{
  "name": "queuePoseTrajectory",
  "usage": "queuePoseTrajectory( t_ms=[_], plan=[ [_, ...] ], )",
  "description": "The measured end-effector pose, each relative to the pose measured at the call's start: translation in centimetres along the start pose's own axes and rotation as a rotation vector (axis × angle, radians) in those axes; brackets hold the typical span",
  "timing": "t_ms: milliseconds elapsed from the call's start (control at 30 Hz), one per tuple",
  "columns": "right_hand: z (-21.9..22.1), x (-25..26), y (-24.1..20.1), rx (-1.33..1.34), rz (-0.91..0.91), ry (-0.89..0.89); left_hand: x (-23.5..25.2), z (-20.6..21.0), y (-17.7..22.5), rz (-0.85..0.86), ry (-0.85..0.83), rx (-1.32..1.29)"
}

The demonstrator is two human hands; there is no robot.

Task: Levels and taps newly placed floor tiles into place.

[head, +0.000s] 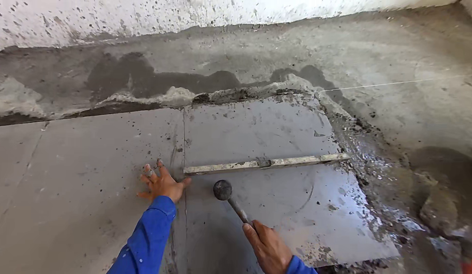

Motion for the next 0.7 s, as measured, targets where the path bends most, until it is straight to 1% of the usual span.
queuePoseTrajectory(
  t_ms=[100, 133, 200, 233, 300, 333, 433, 500, 567, 600, 667, 700],
  plan=[
    [-0.1, -0.6, 0.0, 0.039, -0.132, 0.121, 0.1, -0.1, 0.1, 0.014, 0.000, 0.005],
    [0.3, -0.4, 0.4, 0.018, -0.116, 0.096, 0.1, -0.1, 0.1, 0.013, -0.002, 0.004],
    [0.5, 0.1, 0.8, -0.002, -0.020, -0.021, 0.1, -0.1, 0.1, 0.002, -0.007, 0.011],
    [0.4, -0.1, 0.4, 0.014, -0.019, -0.015, 0.1, -0.1, 0.3, 0.007, -0.005, 0.016],
    [0.2, -0.8, 0.1, 0.047, -0.065, 0.056, 0.1, -0.3, 0.5, 0.023, -0.001, 0.029],
    [0.4, -0.9, 0.3, 0.041, -0.065, 0.058, 0.0, -0.3, 0.6, 0.026, -0.008, 0.037],
    [0.7, -0.2, 1.4, 0.040, 0.050, -0.080, 0.0, -0.1, 0.6, 0.023, -0.021, 0.049],
    [-0.2, -0.6, 0.7, 0.106, 0.035, -0.066, 0.2, -0.1, 0.4, 0.034, 0.005, 0.035],
    [-1.3, -2.1, 1.0, 0.175, 0.010, -0.035, -0.1, 0.0, 0.2, 0.094, 0.062, 0.003],
    [-2.0, -2.9, 1.5, 0.198, 0.005, -0.015, -0.6, 0.0, 0.3, 0.151, 0.095, -0.010],
    [-3.6, -4.6, 3.0, 0.211, 0.012, 0.011, -2.7, -0.2, 0.7, 0.285, 0.125, 0.009],
    [-4.3, -5.5, 4.0, 0.206, 0.030, 0.016, -4.3, -0.4, 1.2, 0.367, 0.101, 0.040]
  ],
)
Point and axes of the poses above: each hand's wrist, its own x-axis towards the middle knuckle, its own z-axis out of the palm, y = z × x, the point moved 5 cm from there along x, towards the middle knuckle, and after that the axes turned 6 degrees about y, right-handed, at the moved point
